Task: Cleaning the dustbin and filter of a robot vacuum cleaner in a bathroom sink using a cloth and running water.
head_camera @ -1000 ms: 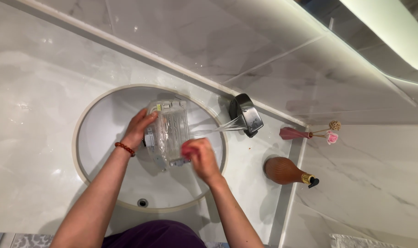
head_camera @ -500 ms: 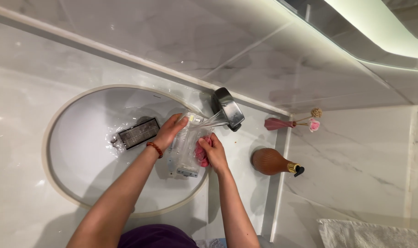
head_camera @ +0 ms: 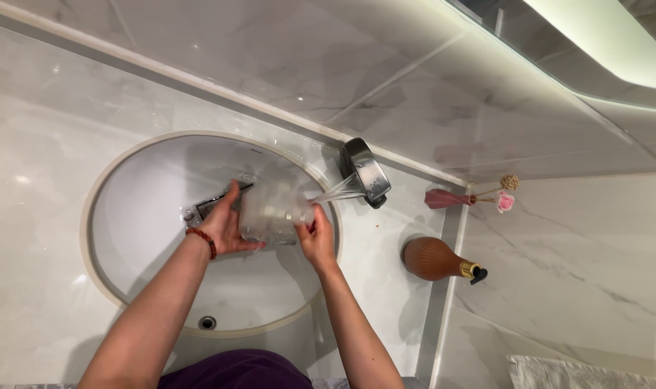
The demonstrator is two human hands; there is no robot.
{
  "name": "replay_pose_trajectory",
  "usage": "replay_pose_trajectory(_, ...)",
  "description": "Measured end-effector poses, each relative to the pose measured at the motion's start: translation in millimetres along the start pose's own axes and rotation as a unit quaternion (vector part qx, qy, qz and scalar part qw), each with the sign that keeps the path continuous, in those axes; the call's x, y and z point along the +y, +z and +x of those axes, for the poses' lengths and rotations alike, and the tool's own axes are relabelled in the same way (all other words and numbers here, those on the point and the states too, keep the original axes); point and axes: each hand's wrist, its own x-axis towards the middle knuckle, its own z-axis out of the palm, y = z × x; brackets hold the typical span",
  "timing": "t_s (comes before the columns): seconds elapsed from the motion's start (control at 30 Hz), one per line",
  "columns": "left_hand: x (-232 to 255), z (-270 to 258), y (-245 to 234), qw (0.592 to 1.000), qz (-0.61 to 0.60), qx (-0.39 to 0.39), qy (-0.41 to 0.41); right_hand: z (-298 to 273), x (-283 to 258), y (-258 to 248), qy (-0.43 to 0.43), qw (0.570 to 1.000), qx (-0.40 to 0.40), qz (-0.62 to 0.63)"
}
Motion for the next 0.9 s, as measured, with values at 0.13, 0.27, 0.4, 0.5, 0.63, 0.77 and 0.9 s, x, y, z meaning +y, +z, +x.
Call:
replay_pose_trajectory(0.13,10.4,14.9,-10.1,1.000,-0.002,0.019,-0.011,-9.0,4.4,4.6,-0.179,0.982,-0.008,-0.052)
replay_pose_trajectory(0.27,2.6,31.1,-22.3,1.000,-0.008,-0.004,0.027,-9.6,-10.5,-15.2,-0.230,0.963,-0.031,-0.141)
replay_pose_trajectory(0.4,-5.0,27.6,-30.3,0.983,0.046,-0.008,0.176,-5.2,-18.7,-47.6,-0.179,0.967,-0.120,-0.136)
replay_pose_trajectory(0.5,-5.8,14.4,-31.4,0.964,0.078,0.003,0.255,-1.3,-16.2,-55.5,0.004,0.995,-0.092,0.032)
replay_pose_trajectory(0.63,-1.4,10.1,-34.7,0.960,0.059,0.017,0.274,3.9,5.5,-46.0,0.120,0.959,0.002,0.256)
replay_pose_trajectory(0.77,9.7,8.2,-24.7,0.956,0.023,0.005,0.291,5.1,-20.6,-17.1,0.156,0.888,0.086,0.425)
replay_pose_trajectory(0.9,0.2,23.9,-12.0,0.948,0.074,-0.012,0.310,-15.2,-64.1,18.7,0.002,0.987,0.049,0.151)
